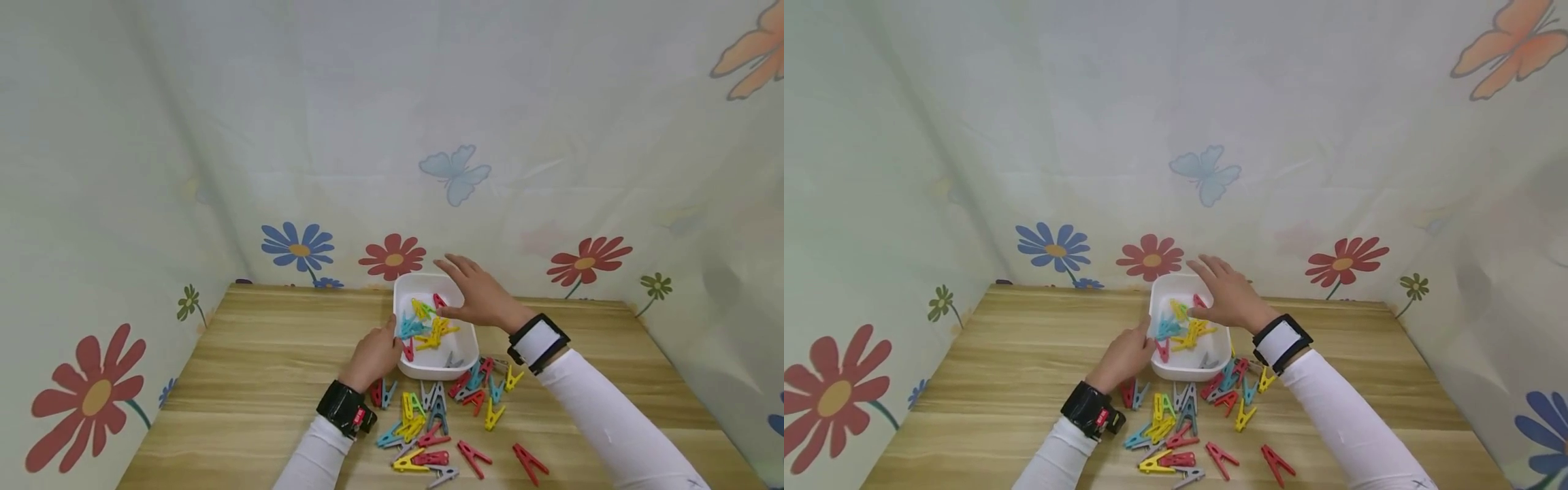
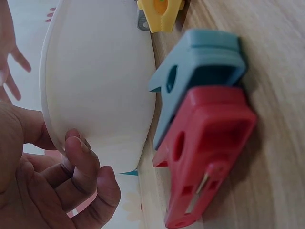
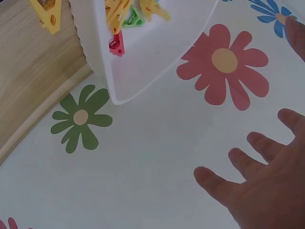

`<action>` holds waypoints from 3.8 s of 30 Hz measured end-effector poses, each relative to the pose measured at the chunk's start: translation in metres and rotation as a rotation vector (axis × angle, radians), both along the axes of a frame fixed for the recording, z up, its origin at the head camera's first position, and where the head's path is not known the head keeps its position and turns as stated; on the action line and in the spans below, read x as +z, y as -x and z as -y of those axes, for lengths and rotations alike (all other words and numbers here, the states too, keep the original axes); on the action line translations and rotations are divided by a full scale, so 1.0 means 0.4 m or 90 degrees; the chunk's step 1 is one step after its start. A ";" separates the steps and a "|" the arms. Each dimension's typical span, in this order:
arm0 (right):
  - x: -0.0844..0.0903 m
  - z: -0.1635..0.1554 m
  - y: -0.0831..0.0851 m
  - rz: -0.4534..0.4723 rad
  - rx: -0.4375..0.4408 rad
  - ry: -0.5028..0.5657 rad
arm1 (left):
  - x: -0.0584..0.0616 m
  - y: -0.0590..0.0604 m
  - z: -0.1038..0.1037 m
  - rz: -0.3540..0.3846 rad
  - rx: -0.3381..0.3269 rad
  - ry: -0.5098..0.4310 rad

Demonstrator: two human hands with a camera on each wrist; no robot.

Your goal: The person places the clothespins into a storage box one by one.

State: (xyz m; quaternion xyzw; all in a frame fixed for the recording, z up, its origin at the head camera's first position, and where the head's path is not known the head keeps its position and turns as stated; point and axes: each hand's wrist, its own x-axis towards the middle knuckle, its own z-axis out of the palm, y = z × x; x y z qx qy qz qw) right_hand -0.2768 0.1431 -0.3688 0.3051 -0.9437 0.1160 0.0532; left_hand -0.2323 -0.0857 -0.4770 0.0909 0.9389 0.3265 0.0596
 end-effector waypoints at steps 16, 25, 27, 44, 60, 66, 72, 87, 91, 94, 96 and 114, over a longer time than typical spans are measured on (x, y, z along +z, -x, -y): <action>0.010 -0.037 -0.164 -0.127 0.088 0.000 | -0.009 0.007 -0.001 -0.003 0.009 0.009; -0.028 -0.106 -0.276 -0.047 0.054 -0.040 | -0.009 0.007 -0.004 -0.010 0.004 0.013; -0.043 -0.128 -0.288 -0.010 0.031 -0.042 | -0.007 0.005 -0.004 -0.013 0.006 0.013; -0.188 -0.234 -0.364 0.286 -0.078 -0.074 | 0.006 0.003 -0.008 0.003 0.014 0.013; -0.233 -0.232 -0.378 0.250 -0.107 -0.046 | 0.000 -0.001 -0.006 0.008 0.011 0.000; -0.241 -0.239 -0.401 0.261 -0.169 -0.057 | -0.005 -0.002 -0.003 0.003 0.006 0.003; -0.252 -0.256 -0.409 0.247 -0.075 -0.021 | -0.005 0.002 -0.002 0.000 0.010 0.004; -0.211 -0.229 -0.386 0.272 -0.114 -0.018 | -0.009 -0.002 -0.004 -0.018 0.003 0.000; -0.192 -0.220 -0.374 0.264 -0.128 -0.024 | -0.008 -0.003 -0.004 -0.019 0.004 -0.004; -0.177 -0.218 -0.368 0.248 -0.107 -0.021 | -0.006 -0.004 -0.004 -0.023 0.004 -0.001; -0.166 -0.216 -0.365 0.226 -0.080 -0.017 | -0.005 -0.005 -0.004 -0.028 0.003 0.002; -0.071 -0.187 -0.326 0.070 0.012 -0.008 | -0.014 0.002 -0.005 -0.009 0.010 0.000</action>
